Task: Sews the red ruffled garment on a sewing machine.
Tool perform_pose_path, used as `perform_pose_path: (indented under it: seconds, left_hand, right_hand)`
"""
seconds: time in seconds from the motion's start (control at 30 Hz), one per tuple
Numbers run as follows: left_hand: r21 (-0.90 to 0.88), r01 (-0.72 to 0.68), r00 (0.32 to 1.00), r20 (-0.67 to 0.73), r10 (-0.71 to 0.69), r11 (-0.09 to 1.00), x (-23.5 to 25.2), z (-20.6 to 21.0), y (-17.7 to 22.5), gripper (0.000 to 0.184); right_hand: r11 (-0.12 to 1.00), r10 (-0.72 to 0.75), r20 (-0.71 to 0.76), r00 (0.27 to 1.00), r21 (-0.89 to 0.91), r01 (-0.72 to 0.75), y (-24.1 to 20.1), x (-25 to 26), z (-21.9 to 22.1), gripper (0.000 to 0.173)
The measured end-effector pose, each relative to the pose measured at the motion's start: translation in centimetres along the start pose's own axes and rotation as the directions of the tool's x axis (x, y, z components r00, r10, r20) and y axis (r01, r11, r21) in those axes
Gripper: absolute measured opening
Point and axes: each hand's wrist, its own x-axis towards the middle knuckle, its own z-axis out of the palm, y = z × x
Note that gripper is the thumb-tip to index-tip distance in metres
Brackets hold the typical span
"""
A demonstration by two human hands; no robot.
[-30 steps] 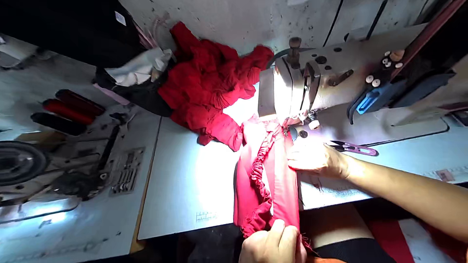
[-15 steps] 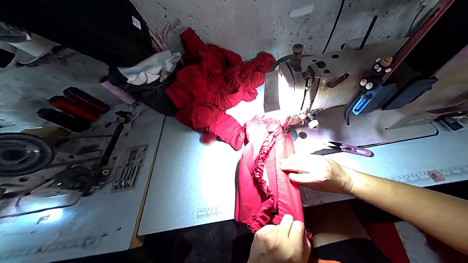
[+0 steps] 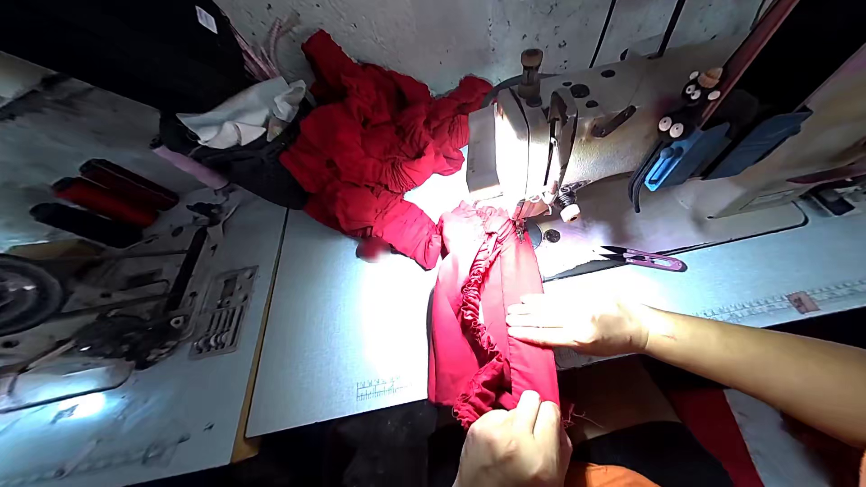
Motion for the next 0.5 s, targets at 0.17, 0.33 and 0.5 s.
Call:
perform_pose_path:
  seconds: [0.17, 0.33, 0.5]
  left_hand:
    - [0.002, -0.036, 0.999, -0.010, 0.036, 0.999, 0.5, 0.3, 0.2, 0.020]
    - [0.006, -0.049, 0.999, 0.004, 0.049, 0.999, 0.8, 0.3, 0.3, 0.021]
    - [-0.022, -0.041, 0.997, 0.059, 0.042, 0.999, 0.9, 0.1, 0.5, 0.021]
  right_hand:
    - [0.998, 0.004, -0.007, 1.000, 0.066, -0.003, -2.1, -0.4, -0.5, 0.031]
    - [0.991, 0.052, -0.009, 0.999, 0.124, -0.050, -3.5, -0.9, -0.8, 0.032]
    - [0.987, 0.083, 0.020, 0.996, 0.136, -0.085, -3.8, -1.2, -0.6, 0.032]
